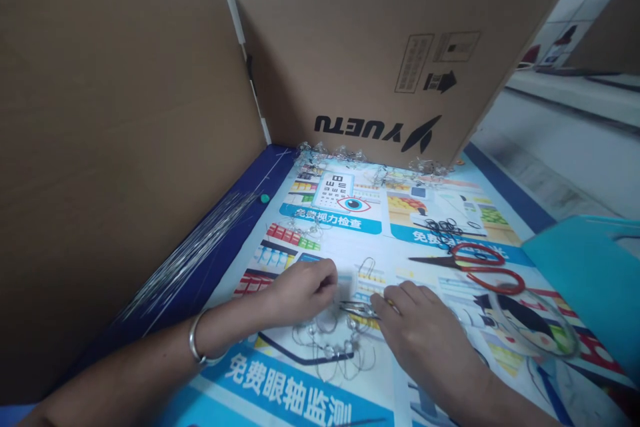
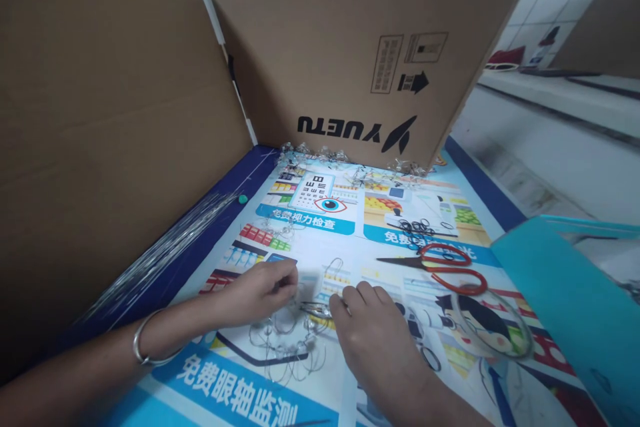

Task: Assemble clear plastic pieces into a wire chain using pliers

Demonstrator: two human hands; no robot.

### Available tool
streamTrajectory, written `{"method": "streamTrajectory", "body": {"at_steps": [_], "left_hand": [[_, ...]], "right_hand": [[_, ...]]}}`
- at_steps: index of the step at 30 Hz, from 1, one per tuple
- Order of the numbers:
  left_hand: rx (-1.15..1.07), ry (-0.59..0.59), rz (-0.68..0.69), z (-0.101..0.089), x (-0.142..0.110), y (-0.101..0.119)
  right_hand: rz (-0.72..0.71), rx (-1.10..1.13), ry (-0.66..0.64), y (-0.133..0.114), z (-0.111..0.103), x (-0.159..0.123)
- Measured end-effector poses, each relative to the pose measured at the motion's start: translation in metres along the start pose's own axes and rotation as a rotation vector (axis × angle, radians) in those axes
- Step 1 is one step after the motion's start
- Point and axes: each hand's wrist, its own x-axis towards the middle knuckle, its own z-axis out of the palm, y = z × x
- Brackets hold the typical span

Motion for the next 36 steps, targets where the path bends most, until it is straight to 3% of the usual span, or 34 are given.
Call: {"method": "streamTrajectory", "body": {"at_steps": [8, 23, 36], "left_hand": [[-0.123, 0.023, -0.035, 0.005, -0.006, -0.002], [-0.173, 0.026, 0.112, 0.010, -0.006, -0.005], [-0.125, 0.043, 0.041, 0.012, -0.006, -0.006]], "right_hand": [[-0.017, 0.045, 0.004, -0.001, 0.000, 0.002], [-0.019, 0.036, 0.026, -0.002, 0.001, 0.001], [-0.002, 0.041, -0.010, -0.002, 0.002, 0.000]]}}
